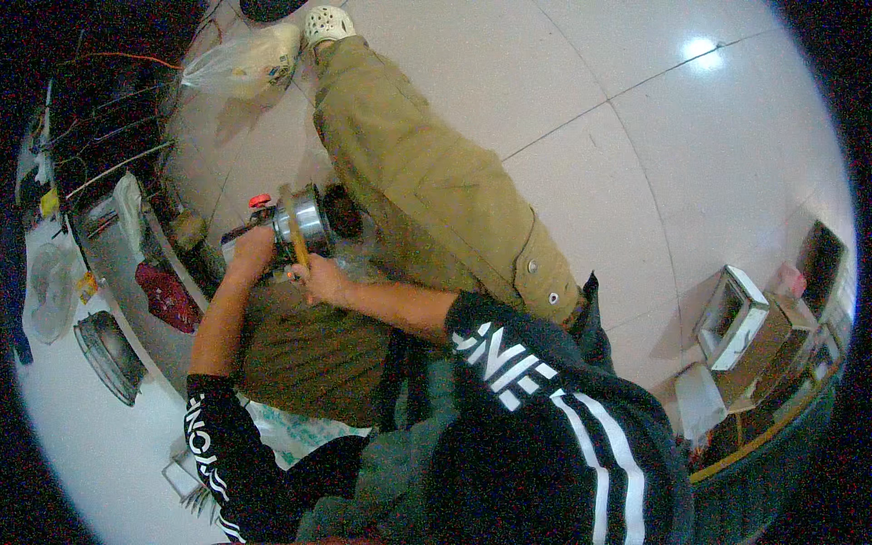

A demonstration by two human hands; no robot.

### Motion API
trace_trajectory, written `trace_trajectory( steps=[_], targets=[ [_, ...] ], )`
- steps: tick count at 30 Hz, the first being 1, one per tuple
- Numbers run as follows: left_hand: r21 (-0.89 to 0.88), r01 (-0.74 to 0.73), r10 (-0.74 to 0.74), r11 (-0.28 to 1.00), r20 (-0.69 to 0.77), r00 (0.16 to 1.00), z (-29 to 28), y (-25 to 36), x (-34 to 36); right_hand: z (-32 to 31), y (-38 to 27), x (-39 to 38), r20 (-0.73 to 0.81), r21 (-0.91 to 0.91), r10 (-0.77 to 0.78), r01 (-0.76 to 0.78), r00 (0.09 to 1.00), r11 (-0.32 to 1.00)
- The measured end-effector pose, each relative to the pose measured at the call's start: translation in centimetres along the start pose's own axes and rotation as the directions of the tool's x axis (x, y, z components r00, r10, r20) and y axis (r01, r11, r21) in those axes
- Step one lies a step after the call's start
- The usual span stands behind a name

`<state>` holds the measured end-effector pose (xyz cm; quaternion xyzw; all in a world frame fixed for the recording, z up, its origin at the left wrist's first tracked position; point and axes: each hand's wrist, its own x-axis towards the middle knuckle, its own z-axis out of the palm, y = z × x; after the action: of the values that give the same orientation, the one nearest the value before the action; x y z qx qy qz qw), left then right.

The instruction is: The person sits on the floor and sifts a brown powder from a metal bowl into a plastic bag using a sieve. They shake the sieve to pass the powder, then scrape the remaining contents into the bag with a wooden spatula. The person repeats this process with a second bowl and then moves the filled bag to a nearby shelf.

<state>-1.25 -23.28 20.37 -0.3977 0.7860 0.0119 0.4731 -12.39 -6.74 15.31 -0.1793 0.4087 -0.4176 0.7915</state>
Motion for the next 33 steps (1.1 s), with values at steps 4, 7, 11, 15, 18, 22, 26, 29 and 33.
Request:
trace_trajectory(
  steps=[4, 7, 11, 15, 18, 22, 26, 29, 33],
  targets=[
    [-0.003, -0.009, 0.009, 1.000, 0.006, 1.000, 1.5, -1.0, 0.8, 1.3, -1.0, 0.2, -0.075, -0.203, -0.178, 0.160, 0.981, 0.966],
    [-0.016, -0.042, 0.042, 0.999, -0.004, 0.999, 1.0, -0.6, 1.1, 1.3, 0.5, 1.3, -0.203, -0.274, -0.290, 0.230, 0.935, 0.934],
    [0.052, -0.036, 0.038, 0.998, -0.042, 0.998, 1.8, -0.5, 0.3, 1.1, 1.5, 1.3, -0.213, -0.237, -0.187, 0.135, 0.959, 0.962],
    [0.041, -0.082, 0.085, 0.996, -0.076, 0.994, 1.0, -0.3, 0.0, 0.0, 2.0, 2.1, -0.179, -0.158, -0.042, 0.013, 0.983, 0.987],
    [0.053, -0.078, 0.082, 0.996, -0.085, 0.993, 1.0, 0.3, 0.4, -0.7, 1.1, 1.1, -0.185, -0.111, -0.053, 0.032, 0.981, 0.993],
    [0.042, -0.068, 0.072, 0.997, -0.111, 0.991, 1.7, -0.1, -0.2, -0.8, -1.0, -0.9, -0.127, -0.115, -0.078, 0.063, 0.989, 0.991],
    [0.041, -0.080, 0.085, 0.996, -0.129, 0.988, 0.0, 0.3, -0.6, -1.0, 1.3, 1.7, -0.076, -0.089, 0.007, -0.014, 0.997, 0.996],
    [0.054, -0.006, 0.008, 0.999, -0.035, 0.999, 0.8, -0.1, -0.6, 0.0, -0.8, -0.5, -0.092, -0.140, -0.170, 0.157, 0.981, 0.978],
    [0.028, -0.042, 0.044, 0.999, -0.046, 0.998, 0.5, -0.5, -0.8, 0.6, 0.7, 0.7, -0.058, -0.037, -0.115, 0.113, 0.992, 0.993]
  ],
)
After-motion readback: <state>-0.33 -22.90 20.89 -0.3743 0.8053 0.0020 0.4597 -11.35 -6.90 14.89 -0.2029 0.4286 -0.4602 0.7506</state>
